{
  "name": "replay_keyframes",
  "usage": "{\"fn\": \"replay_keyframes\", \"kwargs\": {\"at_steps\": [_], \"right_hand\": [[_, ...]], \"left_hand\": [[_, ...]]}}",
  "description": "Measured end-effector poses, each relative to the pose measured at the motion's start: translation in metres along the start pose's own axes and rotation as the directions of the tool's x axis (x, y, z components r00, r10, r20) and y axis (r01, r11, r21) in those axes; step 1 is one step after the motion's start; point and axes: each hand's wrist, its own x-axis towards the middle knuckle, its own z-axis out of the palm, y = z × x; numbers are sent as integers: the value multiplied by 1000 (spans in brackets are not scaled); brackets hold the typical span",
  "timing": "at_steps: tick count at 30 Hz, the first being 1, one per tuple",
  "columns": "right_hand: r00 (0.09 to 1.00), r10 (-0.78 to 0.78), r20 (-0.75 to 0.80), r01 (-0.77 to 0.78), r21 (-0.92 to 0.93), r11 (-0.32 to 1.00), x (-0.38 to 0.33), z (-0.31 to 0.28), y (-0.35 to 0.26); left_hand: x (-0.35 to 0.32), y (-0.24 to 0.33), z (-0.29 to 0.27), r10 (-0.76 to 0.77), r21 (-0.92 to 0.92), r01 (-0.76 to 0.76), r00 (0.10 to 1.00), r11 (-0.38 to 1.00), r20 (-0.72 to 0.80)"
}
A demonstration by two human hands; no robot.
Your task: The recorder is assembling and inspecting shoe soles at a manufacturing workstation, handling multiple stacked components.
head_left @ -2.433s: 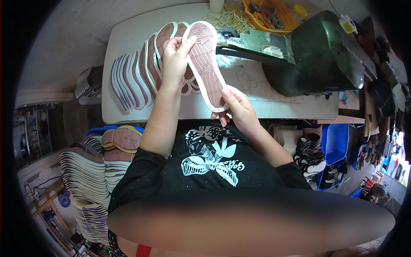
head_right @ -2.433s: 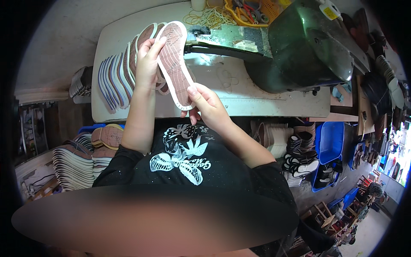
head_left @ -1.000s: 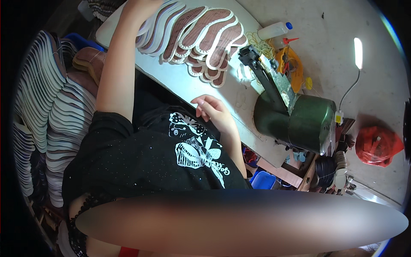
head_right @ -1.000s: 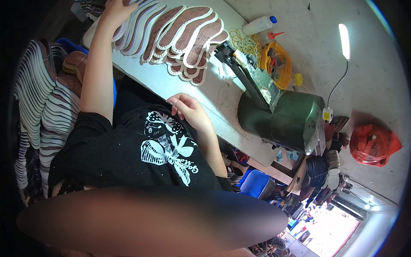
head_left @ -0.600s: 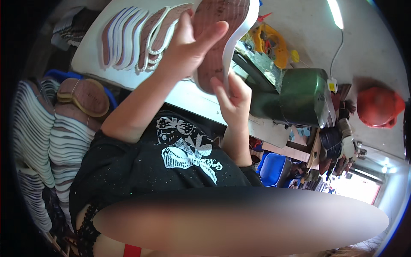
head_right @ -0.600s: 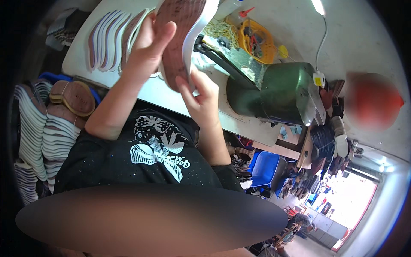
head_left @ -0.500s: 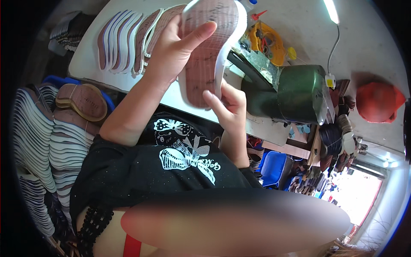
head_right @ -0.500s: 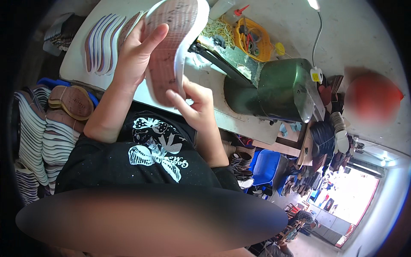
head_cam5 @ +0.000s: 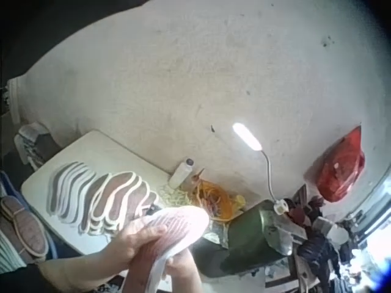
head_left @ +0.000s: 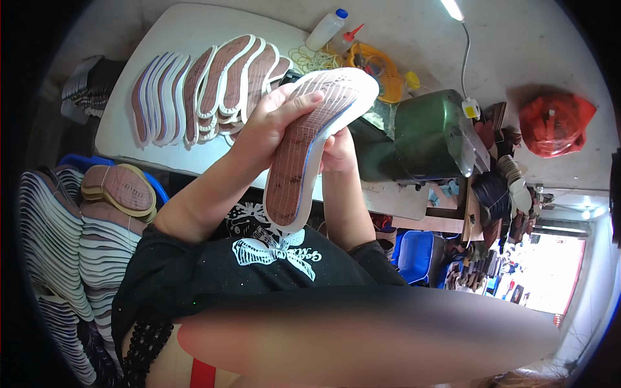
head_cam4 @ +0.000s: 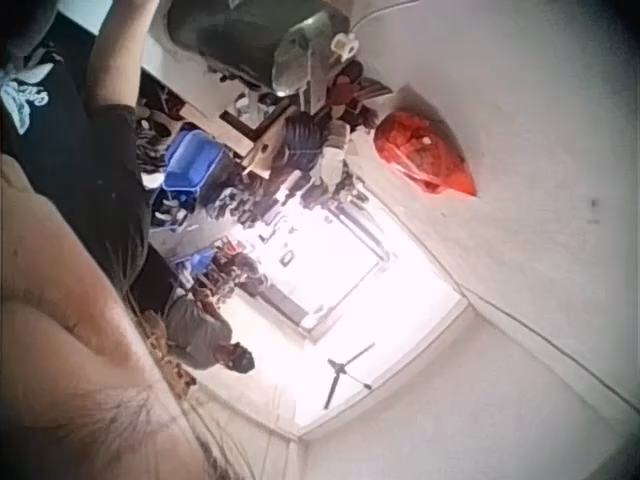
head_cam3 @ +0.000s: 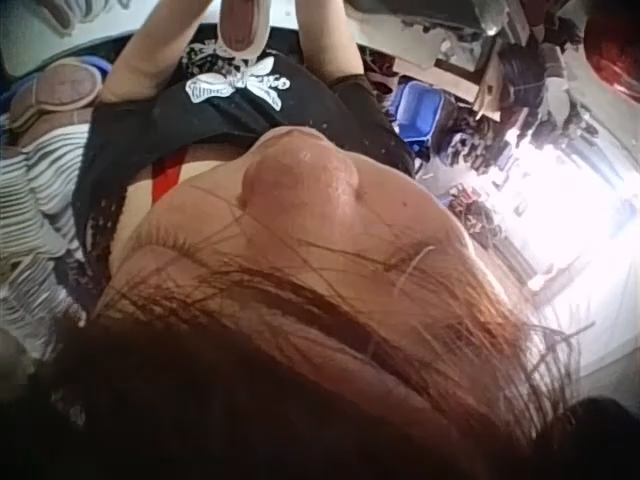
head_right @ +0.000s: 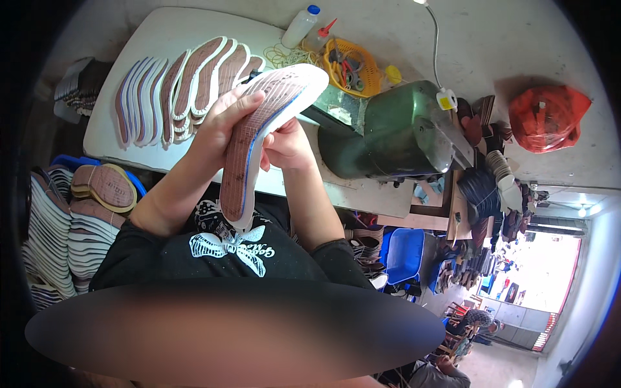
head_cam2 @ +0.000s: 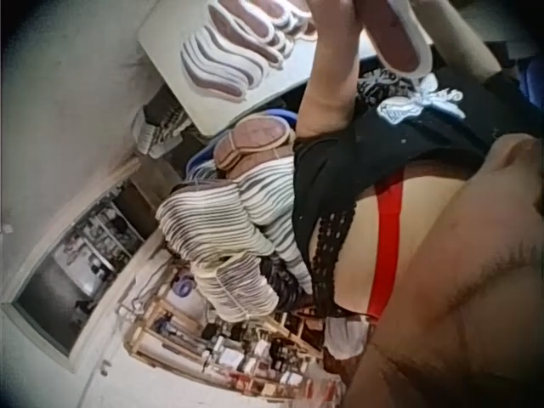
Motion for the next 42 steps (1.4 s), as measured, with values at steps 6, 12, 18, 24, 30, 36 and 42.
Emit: {"fn": "replay_keyframes", "kwargs": {"at_steps": [6, 12, 18, 24, 30, 36, 42], "right_hand": [[997, 79, -28, -83, -218, 972, 4, -12, -15], [898, 257, -357, -417, -506, 755, 22, 33, -50], [860, 196, -471, -496, -684, 535, 24, 19, -50], [877, 133, -461, -454, -710, 538, 28, 14, -44], [807, 130, -576, -450, -457, 767, 27, -16, -4], [799, 18, -601, -396, -504, 767, 31, -29, -19], [737, 144, -660, -378, -226, 898, 23, -34, -32]], "left_hand": [[3, 1, -12, -58, 68, 57, 998, 996, 13], [13, 9, -16, 420, 553, -304, 903, 776, -92], [21, -3, -32, 594, 829, -318, 805, 461, -21], [32, 2, -27, 461, 823, -186, 882, 537, -102], [56, -14, -52, 555, 726, -275, 813, 631, -174], [80, -2, -68, 526, 919, -109, 842, 378, -117], [109, -29, -89, 437, 882, 55, 853, 469, -285]]}}
